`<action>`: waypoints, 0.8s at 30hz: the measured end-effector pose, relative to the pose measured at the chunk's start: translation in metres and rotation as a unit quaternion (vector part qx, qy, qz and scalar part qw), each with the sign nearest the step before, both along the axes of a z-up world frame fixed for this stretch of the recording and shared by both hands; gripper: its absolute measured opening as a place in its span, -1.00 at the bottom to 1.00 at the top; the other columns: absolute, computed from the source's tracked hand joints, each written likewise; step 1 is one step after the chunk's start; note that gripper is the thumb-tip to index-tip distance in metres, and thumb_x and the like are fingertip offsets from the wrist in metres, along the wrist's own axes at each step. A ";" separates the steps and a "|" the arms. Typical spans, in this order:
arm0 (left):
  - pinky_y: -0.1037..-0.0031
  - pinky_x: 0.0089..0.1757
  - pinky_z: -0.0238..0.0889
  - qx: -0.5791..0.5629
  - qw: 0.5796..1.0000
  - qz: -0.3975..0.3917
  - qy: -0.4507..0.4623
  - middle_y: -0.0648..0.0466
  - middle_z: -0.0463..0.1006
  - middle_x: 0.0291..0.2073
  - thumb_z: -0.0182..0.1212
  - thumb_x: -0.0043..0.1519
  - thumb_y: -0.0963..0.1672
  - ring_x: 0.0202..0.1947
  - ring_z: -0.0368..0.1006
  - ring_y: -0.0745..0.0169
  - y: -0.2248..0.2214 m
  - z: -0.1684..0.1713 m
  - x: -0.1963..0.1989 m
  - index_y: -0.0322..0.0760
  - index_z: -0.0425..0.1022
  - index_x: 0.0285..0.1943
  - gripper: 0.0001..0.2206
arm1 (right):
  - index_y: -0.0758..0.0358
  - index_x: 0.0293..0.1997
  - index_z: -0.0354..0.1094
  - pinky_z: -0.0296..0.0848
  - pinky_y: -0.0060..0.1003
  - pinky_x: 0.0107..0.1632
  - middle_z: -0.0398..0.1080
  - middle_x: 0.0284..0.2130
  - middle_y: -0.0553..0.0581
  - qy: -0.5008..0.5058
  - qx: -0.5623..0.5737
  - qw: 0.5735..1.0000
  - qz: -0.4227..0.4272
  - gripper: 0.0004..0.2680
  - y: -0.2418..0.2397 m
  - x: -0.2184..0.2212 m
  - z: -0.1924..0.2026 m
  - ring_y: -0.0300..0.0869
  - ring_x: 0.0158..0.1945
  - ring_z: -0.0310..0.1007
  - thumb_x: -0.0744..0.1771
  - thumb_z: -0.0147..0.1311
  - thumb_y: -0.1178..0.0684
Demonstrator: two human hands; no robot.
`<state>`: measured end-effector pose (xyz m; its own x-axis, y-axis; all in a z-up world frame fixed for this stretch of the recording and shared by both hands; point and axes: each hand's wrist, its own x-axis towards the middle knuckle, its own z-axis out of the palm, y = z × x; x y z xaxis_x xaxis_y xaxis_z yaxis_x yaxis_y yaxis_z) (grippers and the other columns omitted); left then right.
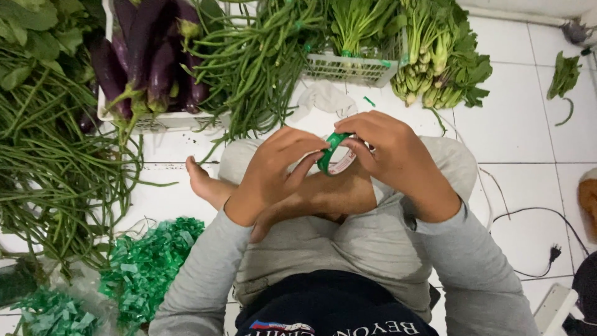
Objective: Bundling leafy green vegetables using green tape and scissors while sitting on the floor
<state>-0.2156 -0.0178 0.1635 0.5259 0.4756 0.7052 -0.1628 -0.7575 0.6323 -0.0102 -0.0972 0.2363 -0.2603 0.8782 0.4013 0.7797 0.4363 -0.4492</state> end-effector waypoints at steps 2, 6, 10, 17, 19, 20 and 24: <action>0.24 -0.13 0.39 0.012 1.000 0.013 0.003 0.03 0.62 -0.18 0.29 0.28 -0.24 -0.20 0.54 -0.08 0.003 -0.007 0.014 -0.27 0.60 -0.07 -0.91 | 0.37 -0.05 0.47 0.50 -0.17 -0.29 0.54 -0.18 0.29 -0.006 0.006 1.000 -0.001 -0.91 0.003 0.011 -0.006 0.09 -0.31 0.49 0.38 0.11 0.23; 0.22 -0.16 0.40 0.015 1.000 0.014 0.018 0.00 0.60 -0.22 0.29 0.28 -0.25 -0.23 0.52 -0.11 0.008 0.000 0.046 -0.31 0.57 -0.10 -0.93 | 0.33 -0.05 0.46 0.49 -0.10 -0.23 0.54 -0.13 0.28 0.016 0.005 1.000 -0.003 -0.90 0.010 0.041 -0.023 0.11 -0.27 0.51 0.41 0.04 0.15; 0.23 -0.13 0.37 0.114 0.990 0.076 0.025 0.00 0.50 -0.22 0.10 0.38 -0.19 -0.20 0.47 -0.08 0.037 -0.036 0.105 -0.32 0.49 -0.13 -0.92 | 0.35 0.06 0.38 0.48 -0.17 -0.28 0.39 -0.07 0.33 0.135 -0.053 0.989 -0.030 -0.83 0.034 0.089 -0.052 0.06 -0.32 0.45 0.36 0.12 0.27; 0.16 -0.21 0.26 0.148 0.964 0.205 0.083 0.00 0.37 -0.29 -0.09 0.43 -0.14 -0.25 0.39 -0.08 0.092 -0.094 0.185 -0.27 0.31 -0.18 -0.85 | 0.31 0.01 0.39 0.41 -0.09 0.10 0.43 -0.20 0.19 0.283 -0.118 0.951 -0.030 -0.75 0.086 0.162 -0.200 -0.08 -0.06 0.43 0.31 0.30 0.04; 0.09 -0.24 0.22 0.114 0.964 0.198 0.133 -0.04 0.37 -0.35 -0.11 0.44 -0.15 -0.29 0.38 -0.16 0.092 -0.116 0.193 -0.30 0.32 -0.19 -0.84 | 0.25 -0.10 0.44 0.43 -0.17 0.00 0.46 -0.32 0.14 0.278 -0.119 0.952 -0.049 -0.82 0.087 0.171 -0.235 -0.15 -0.18 0.45 0.31 0.30 0.04; 0.02 -0.26 0.19 0.085 0.961 0.188 0.184 -0.08 0.36 -0.41 -0.13 0.44 -0.16 -0.34 0.37 -0.23 0.097 -0.127 0.195 -0.33 0.33 -0.20 -0.82 | 0.19 -0.20 0.48 0.45 -0.24 -0.09 0.48 -0.44 0.10 0.275 -0.117 0.952 -0.070 -0.88 0.095 0.173 -0.253 -0.22 -0.29 0.47 0.31 0.30 0.04; 0.22 -0.28 0.29 0.156 0.929 0.259 0.212 0.14 0.30 -0.49 -0.16 0.46 -0.05 -0.44 0.41 0.04 0.116 -0.195 0.206 -0.11 0.28 -0.21 -0.80 | 0.25 -0.22 0.45 0.42 -0.34 -0.31 0.45 -0.54 0.10 0.310 -0.197 0.920 -0.139 -0.89 0.101 0.161 -0.247 -0.25 -0.47 0.40 0.28 0.29 0.11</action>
